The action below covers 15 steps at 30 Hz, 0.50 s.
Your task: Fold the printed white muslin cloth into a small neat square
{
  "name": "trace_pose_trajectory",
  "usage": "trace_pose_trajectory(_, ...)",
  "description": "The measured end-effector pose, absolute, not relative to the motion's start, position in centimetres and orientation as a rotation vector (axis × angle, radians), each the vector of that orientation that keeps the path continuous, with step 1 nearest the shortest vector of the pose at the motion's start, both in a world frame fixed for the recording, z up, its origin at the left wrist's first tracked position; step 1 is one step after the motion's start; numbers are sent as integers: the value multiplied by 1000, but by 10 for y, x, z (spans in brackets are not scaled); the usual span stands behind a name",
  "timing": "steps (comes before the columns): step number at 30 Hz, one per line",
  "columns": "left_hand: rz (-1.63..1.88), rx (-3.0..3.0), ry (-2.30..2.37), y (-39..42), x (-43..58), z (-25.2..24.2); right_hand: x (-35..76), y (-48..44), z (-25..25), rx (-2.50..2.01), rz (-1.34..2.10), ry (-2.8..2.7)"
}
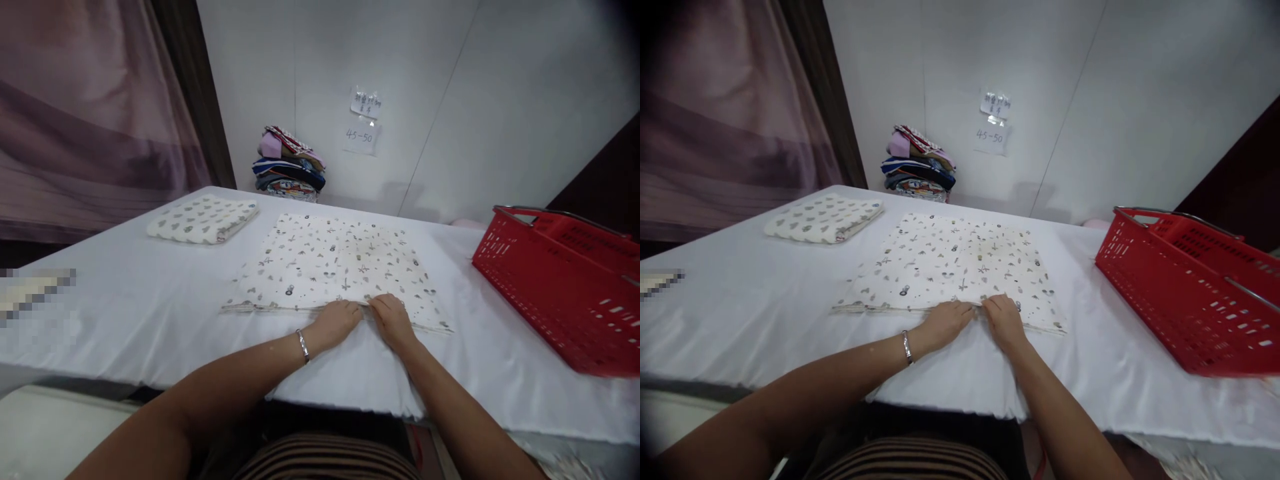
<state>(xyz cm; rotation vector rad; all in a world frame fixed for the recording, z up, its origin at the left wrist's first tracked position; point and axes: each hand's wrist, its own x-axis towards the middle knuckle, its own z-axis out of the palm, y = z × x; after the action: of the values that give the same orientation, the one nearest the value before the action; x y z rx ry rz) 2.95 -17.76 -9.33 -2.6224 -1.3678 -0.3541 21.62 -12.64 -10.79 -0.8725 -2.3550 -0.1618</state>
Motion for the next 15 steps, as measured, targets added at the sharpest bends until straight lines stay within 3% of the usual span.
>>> trace_pose_trajectory(7,-295,-2560,-1512,-162,39,-99,215,-125,-106,-865,-139,-2369)
trace_pose_trajectory(15,-349,-2569,-1356,-189,33,-92,219,-127,-105,-833,-76,-2350)
